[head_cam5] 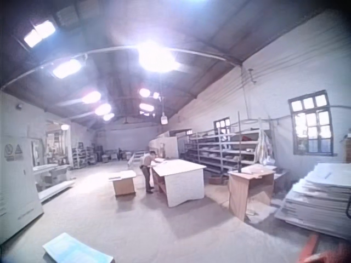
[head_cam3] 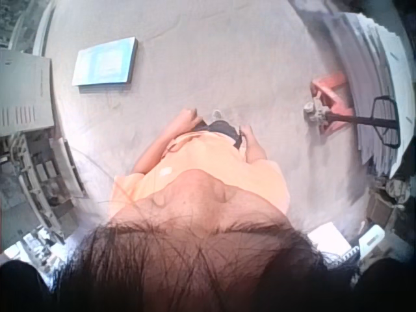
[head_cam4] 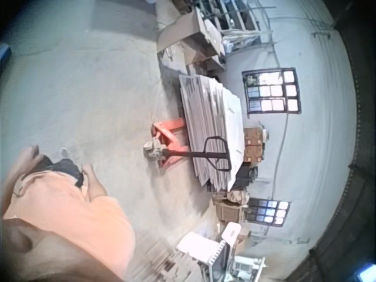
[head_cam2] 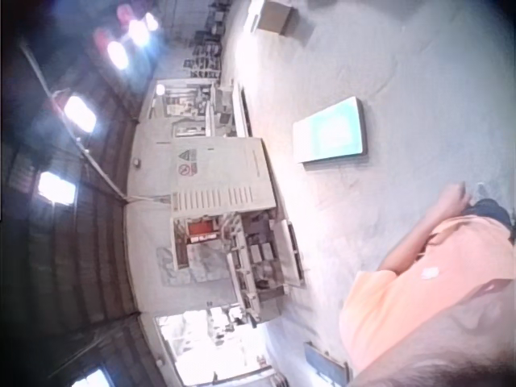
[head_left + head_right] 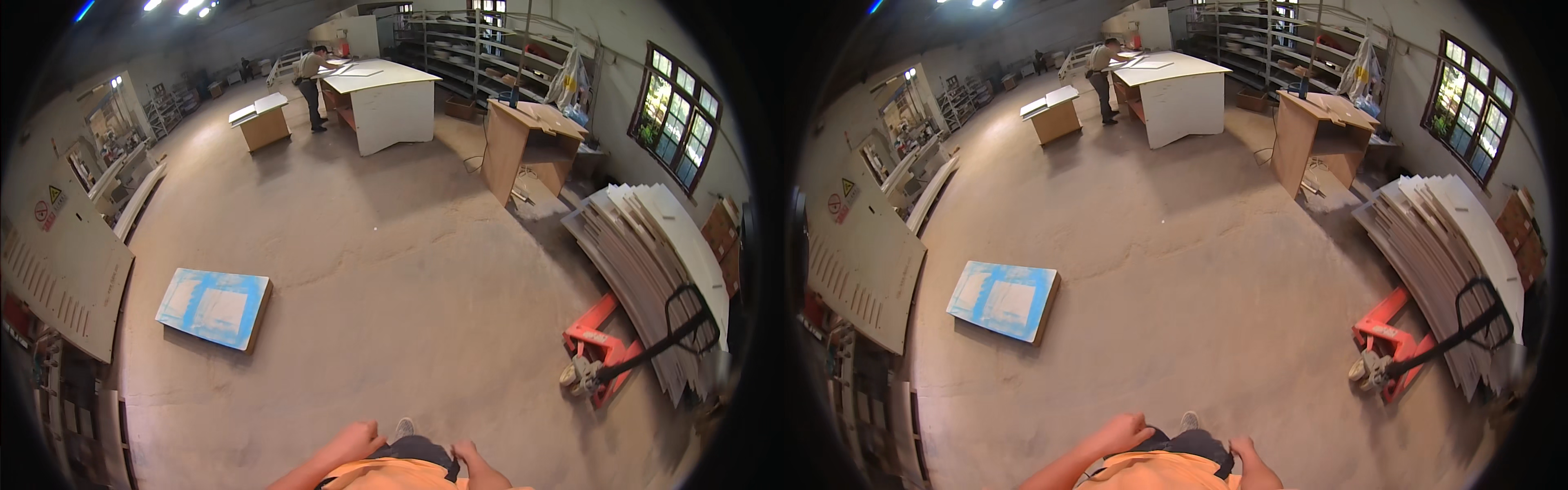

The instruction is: The person scrapes residue off several small white plywood panels using a yellow-handled scraper on a large worktable. They briefly walk to a machine area and touch a blue cable before returning to continue scraping additional panels.

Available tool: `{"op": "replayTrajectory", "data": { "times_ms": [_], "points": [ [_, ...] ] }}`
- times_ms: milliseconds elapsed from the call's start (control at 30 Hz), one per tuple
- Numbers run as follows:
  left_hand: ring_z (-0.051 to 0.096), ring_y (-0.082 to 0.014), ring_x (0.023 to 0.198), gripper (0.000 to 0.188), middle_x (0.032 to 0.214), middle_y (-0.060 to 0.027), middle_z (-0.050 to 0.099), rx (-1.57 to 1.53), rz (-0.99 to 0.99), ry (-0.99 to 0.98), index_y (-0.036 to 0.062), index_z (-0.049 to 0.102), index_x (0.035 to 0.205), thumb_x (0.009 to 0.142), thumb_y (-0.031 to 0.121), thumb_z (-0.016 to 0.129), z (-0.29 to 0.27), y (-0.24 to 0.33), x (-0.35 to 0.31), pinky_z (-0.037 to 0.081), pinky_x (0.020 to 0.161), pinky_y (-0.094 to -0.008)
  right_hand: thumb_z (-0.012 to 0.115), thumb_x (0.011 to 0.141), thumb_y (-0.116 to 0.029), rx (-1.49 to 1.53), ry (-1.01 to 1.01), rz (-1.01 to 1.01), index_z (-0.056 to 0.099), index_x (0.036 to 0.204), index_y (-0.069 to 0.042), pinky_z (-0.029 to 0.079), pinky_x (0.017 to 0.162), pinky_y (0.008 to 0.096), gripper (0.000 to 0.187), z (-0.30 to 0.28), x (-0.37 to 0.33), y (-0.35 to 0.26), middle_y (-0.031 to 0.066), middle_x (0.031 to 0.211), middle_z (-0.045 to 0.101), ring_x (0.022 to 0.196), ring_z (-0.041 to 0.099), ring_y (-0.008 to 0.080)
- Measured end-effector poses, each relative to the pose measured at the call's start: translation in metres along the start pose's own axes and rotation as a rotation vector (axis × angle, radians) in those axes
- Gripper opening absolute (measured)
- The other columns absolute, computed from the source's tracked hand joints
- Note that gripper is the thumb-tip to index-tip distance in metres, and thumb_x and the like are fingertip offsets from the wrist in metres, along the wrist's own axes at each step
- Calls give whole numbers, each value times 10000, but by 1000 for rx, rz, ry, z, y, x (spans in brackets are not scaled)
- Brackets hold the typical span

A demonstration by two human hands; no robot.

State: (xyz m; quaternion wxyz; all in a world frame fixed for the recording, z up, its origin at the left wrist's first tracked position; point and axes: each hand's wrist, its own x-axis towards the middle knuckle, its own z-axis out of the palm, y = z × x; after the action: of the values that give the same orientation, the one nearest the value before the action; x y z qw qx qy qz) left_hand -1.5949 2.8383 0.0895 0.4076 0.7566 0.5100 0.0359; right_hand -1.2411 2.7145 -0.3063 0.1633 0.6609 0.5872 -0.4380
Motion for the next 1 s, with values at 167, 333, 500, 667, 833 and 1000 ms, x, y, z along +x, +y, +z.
{"op": "replayTrajectory", "data": {
  "times_ms": [167,333,500,667,833,1000],
  "points": [
    [683,-407,844,402,856,-189,716,31,-130,-15,10,651,932,966,410,641,-66,3,126,539,752,-495,648,862,-271,815,446,99,742,907,-23,566,717,361,269,-250,123,-83,119,805,751,747,729,219],
    [677,-418,846,407,863,-200,708,124,20,-99,2,615,961,979,408,626,-129,-7,287,536,737,-497,588,989,-190,1077,451,-83,669,1116,-19,567,739,333,227,-403,206,-134,88,1007,733,884,718,192],
    [685,-455,850,396,855,-236,693,252,153,-107,-37,567,1011,977,353,621,-226,0,459,562,727,-539,611,949,-158,705,236,287,724,905,-24,565,612,349,181,-428,253,-99,98,768,711,696,699,210],
    [678,-472,826,379,932,-258,664,297,264,-148,-10,546,1037,988,360,615,-321,40,607,571,721,-543,603,925,-129,1391,408,600,705,871,23,568,513,325,192,-448,254,-52,116,738,693,609,684,196],
    [670,-474,802,373,964,-251,636,283,300,-196,2,537,1048,1000,366,601,-365,60,741,579,710,-549,625,885,-156,1410,274,812,756,895,-15,581,647,378,193,-520,304,-51,111,853,729,709,720,212],
    [678,-473,799,368,957,-274,652,250,167,-197,-21,543,1067,983,330,617,-393,65,847,578,694,-546,631,872,-224,1278,189,721,764,880,-18,566,684,408,244,-634,425,-47,117,804,728,720,723,238]
  ]
}}
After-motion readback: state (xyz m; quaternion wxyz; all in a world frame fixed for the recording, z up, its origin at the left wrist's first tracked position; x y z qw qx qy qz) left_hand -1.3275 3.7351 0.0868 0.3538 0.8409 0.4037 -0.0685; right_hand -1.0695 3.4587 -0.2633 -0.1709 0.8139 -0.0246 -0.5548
